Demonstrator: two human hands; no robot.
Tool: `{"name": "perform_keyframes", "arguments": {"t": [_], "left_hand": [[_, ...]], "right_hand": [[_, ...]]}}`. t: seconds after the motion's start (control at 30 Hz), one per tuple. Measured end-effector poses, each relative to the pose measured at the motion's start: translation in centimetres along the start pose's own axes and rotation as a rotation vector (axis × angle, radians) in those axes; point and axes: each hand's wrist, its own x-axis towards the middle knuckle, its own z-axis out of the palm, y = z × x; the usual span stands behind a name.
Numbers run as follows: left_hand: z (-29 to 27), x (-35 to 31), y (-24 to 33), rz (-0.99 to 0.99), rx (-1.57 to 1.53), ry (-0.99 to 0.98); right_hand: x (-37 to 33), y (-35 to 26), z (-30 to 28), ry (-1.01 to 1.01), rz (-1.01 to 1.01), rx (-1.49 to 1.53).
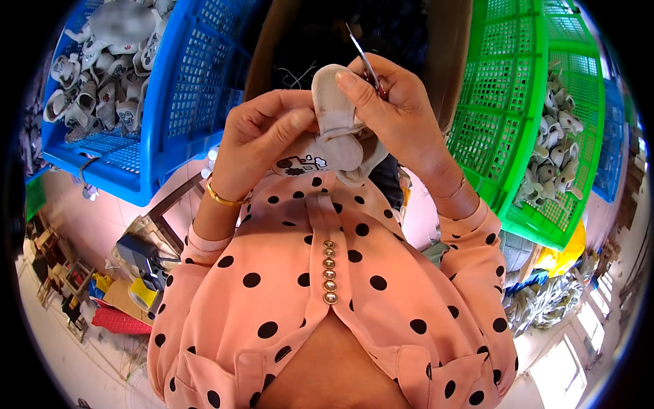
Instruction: The person sits on the floor in a workshop environment and uses scissors to trim loose threads and excess fabric from the edges of small white socks. They handle the socks one at a time, picking them from a blue crate, performing the trimming, and placing the finished items into a cardboard box.
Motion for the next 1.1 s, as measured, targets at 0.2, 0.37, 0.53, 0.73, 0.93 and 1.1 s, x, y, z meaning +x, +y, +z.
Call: {"name": "perform_keyframes", "arguments": {"t": [0.2, 0.37, 0.53, 0.73, 0.93, 1.1], "left_hand": [[0.8, 0.9, 1.2, 0.327, 0.562, 0.167], [1.1, 2.0, 1.4, 0.94, 1.086, 0.28], [1.2, 2.9, 0.7, 1.145, 1.263, 0.331], [1.4, 2.8, 2.5, 0.739, 0.703, 0.335], [0.9, 2.9, 3.8, 0.232, 0.416, 0.06], [0.2, 2.8, 4.9, 0.05, 0.157, 0.197]], "right_hand": [[0.8, -0.8, 0.6, 0.282, -0.279, -0.295], [0.1, -3.5, 0.3, 0.208, -0.29, -0.676], [0.7, -3.7, 0.3, 0.192, -0.352, -0.645], [1.7, -4.4, -1.5, -0.053, -0.208, -0.224], [2.8, -4.4, -1.9, -0.075, -0.315, -0.422], [1.7, -5.4, -1.9, 0.188, -0.485, -0.896]]}}
